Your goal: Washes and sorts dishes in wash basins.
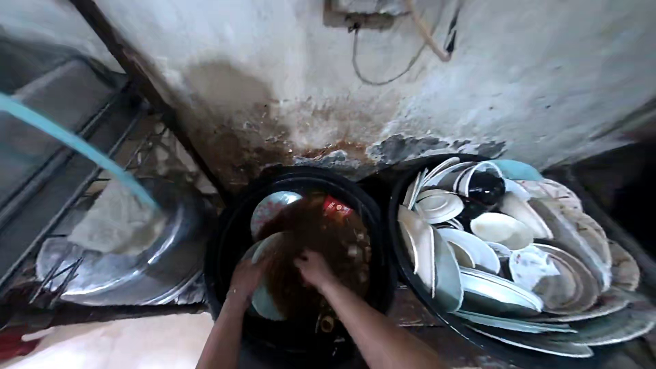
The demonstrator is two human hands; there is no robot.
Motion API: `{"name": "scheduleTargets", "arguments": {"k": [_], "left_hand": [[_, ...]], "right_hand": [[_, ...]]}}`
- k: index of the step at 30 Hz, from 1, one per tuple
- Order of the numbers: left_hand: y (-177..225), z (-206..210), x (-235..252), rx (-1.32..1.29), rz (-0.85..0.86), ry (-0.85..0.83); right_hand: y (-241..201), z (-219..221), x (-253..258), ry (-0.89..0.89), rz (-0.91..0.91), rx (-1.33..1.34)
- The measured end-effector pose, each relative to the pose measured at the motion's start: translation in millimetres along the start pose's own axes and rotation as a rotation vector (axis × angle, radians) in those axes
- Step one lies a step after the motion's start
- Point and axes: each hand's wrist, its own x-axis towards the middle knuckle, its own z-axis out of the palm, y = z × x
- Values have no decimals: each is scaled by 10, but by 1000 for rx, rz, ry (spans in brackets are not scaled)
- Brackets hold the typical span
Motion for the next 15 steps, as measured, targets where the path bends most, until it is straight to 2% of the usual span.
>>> {"name": "scheduleTargets", "arguments": {"k": [3,5,8,10,12,15], "left_hand": [[390,-97,-423,225,167,117],[580,-151,-700,298,390,196],[719,-149,-841,246,804,342],[757,-90,-755,197,986,395],[712,8,-572,205,1018,358],[439,159,-203,401,748,130]], "right_hand": [[-445,-1,-280,195,-299,-347],[-566,-157,-320,339,-567,-436],[-806,-721,-394,270,-868,-463],[-970,-1195,-571,170,-1052,-519],[-1073,-1656,-821,183,-1196,-579],[-1191,-2461,-1219,380,-1309,-699]]}}
